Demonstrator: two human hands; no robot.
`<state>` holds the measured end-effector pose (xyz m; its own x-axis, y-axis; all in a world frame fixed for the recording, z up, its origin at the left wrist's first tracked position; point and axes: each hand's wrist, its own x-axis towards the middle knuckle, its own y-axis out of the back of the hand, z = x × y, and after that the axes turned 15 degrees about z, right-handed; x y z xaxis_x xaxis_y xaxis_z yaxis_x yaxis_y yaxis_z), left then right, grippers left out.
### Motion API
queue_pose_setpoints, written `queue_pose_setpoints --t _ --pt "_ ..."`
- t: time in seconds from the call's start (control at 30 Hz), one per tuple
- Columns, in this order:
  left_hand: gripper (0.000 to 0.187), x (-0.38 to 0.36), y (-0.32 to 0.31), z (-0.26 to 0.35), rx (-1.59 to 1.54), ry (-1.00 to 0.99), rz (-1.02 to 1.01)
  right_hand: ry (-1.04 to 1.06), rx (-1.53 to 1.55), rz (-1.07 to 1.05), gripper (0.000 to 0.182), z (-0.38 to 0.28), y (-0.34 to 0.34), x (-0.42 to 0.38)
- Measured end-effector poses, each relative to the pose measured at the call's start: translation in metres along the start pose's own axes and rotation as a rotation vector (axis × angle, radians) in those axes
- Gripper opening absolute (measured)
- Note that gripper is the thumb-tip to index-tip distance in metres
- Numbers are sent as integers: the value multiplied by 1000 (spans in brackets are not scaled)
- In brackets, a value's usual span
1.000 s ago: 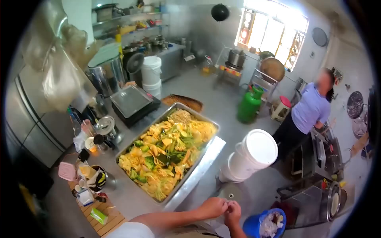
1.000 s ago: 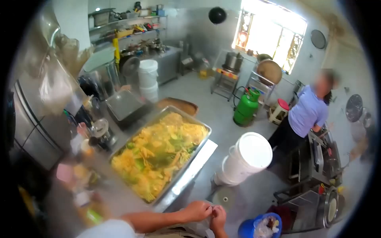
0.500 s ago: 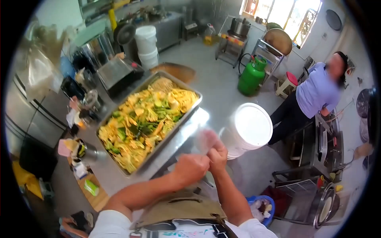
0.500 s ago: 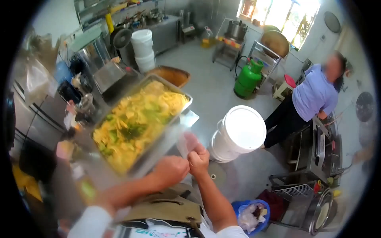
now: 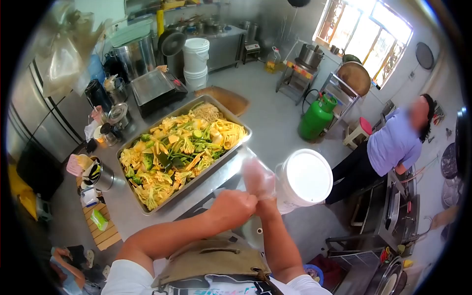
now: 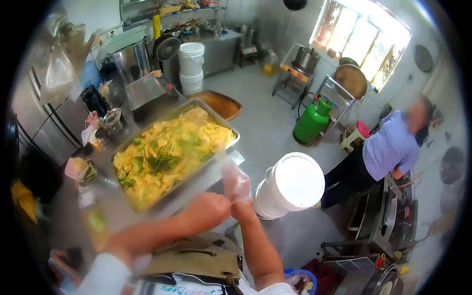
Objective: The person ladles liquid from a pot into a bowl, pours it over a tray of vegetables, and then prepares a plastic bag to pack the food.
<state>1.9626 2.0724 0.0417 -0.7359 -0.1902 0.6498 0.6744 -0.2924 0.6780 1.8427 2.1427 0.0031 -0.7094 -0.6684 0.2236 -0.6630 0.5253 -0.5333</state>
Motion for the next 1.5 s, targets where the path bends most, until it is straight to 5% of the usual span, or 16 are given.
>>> queue_pose_setpoints --t 0.07,0.17,0.2,0.3,0.33,0.47,0.63,0.87,0.97,1.07,1.2,1.23,1.3,1.37,1.5 --pt "11 0 4 -3 46 41 -47 -13 11 117 54 -19 -18 0" --pt "13 9 18 -1 56 59 -54 -71 232 -167 42 -27 -20 12" --pt "14 11 20 3 15 34 -33 -61 179 120 40 -21 -24 6" --pt "16 17 22 7 -49 -16 -43 -164 181 221 43 -29 -36 10" --pt "17 20 23 7 -59 -29 -59 -124 157 198 61 -14 -23 19" --pt "18 31 32 12 -176 -138 105 -176 582 -221 78 2 -31 36" --pt "16 18 38 12 -270 -51 -19 -165 211 11 76 -30 -78 25" --pt "19 4 27 1 -379 -77 -14 177 110 77 80 -15 -83 37" --pt "22 7 49 -1 -618 230 -96 71 529 -12 69 -33 -80 40" --pt "18 16 70 -21 -642 731 54 21 728 -73 54 -60 -20 53" --pt "10 8 70 -68 -1307 1336 256 -28 392 -38 48 -51 21 39" --pt "12 8 73 -68 -1333 1361 307 -137 186 53 52 -35 24 21" --pt "16 5 78 -65 -1390 1405 412 -207 112 -198 70 10 42 3" --pt "15 -7 75 -76 -1288 1336 370 -452 270 -208 62 -7 2 -19" --pt "14 -23 81 -80 -1345 1355 289 -439 -152 61 30 -17 -6 -37"
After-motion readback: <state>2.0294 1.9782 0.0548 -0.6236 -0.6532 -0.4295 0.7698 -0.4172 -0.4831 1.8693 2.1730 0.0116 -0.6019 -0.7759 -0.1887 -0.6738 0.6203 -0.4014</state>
